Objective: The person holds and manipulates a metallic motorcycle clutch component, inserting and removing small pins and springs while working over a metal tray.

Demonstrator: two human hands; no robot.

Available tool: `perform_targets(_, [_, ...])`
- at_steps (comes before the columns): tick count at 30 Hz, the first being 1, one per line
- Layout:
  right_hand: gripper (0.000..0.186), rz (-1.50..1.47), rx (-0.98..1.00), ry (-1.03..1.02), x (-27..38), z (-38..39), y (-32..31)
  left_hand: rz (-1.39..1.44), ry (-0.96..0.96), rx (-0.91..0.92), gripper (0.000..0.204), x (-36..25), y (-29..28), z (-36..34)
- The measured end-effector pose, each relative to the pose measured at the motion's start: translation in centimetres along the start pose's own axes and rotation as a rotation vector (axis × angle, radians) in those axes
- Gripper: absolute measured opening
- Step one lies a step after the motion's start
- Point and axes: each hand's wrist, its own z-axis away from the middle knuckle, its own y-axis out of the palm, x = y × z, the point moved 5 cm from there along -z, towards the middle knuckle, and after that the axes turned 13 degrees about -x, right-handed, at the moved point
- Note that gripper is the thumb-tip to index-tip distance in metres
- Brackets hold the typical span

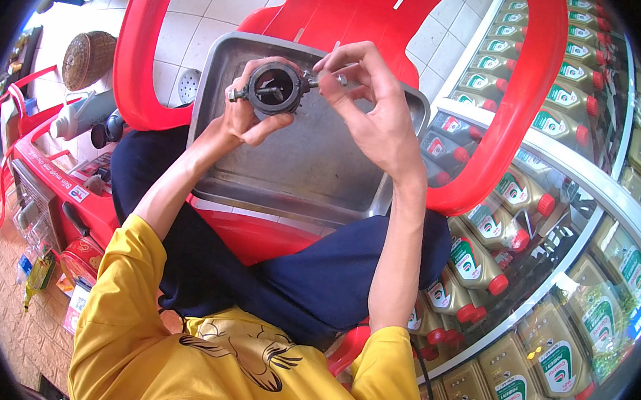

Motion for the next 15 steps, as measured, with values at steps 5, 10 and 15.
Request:
perform_targets(5, [0.031,0.231,0.174,0.176,-0.7,0.0,-0.2,-0.017,0.002,0.020,0.069,0.3,0.0,0.3])
perform_targets(10, [0.032,0.154,0.107,-0.055,0.7,0.1,0.0,-0.015,-0.009,0.016,0.068,0.1,0.1,0.0])
perform_targets(15, [0.023,0.002,0.126,0.223,-0.4,0.1,0.5,-0.011,0.010,0.003,0.068,0.1,-0.2,-0.1])
